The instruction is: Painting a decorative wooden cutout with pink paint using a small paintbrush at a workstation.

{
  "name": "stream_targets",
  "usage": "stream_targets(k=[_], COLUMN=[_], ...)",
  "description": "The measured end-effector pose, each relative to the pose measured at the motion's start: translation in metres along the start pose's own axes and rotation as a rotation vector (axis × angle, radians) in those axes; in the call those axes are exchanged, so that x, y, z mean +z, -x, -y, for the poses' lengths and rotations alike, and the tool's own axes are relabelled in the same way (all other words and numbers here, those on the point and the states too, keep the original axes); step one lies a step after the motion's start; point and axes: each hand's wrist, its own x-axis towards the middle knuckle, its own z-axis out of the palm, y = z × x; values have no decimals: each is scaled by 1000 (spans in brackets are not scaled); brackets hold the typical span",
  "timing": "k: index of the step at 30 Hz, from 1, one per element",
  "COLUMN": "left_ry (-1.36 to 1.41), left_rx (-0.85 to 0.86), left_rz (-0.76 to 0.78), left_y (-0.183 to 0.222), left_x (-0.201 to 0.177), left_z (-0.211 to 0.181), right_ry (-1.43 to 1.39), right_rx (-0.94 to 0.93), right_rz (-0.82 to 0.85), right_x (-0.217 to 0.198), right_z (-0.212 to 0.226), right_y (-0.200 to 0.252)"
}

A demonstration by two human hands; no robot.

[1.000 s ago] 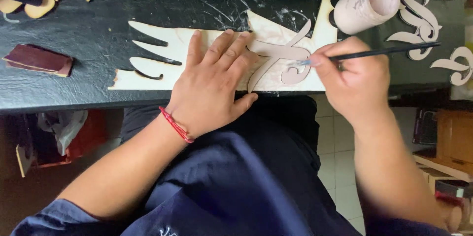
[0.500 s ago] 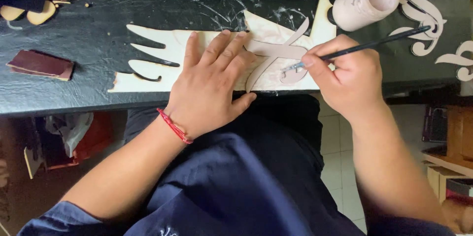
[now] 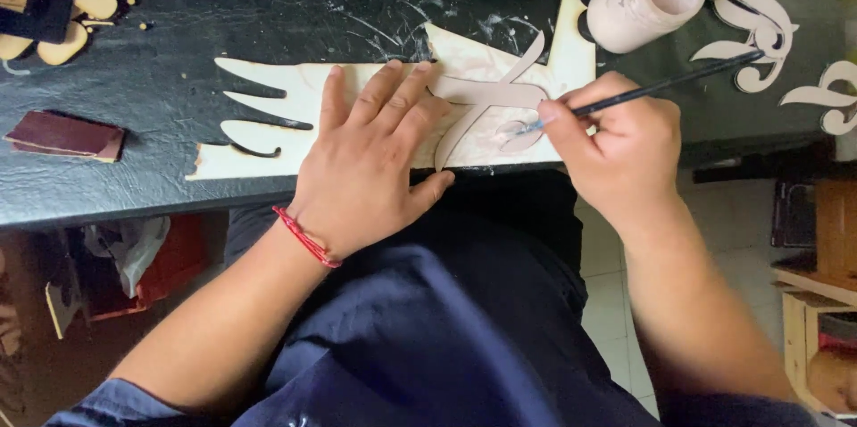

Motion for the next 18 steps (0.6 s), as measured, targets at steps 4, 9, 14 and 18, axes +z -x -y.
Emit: stream_targets(k=[4, 9, 14, 18], left_ry=[15, -9, 2, 4], left_rx=[-3, 19, 13, 16], left_rz=[7, -17, -16, -18], left_y=[0, 0, 0, 1], left_x=[0, 1, 1, 1], left_z=[1, 1, 1, 1], right_ry=[8, -117, 10, 21], right_rx=[-45, 118, 87, 72], right_rz=[-31, -46, -2, -60], right_x=[-8, -22, -11, -16], right_z=[-7, 5, -10, -9], right_y=[-3, 2, 8, 5])
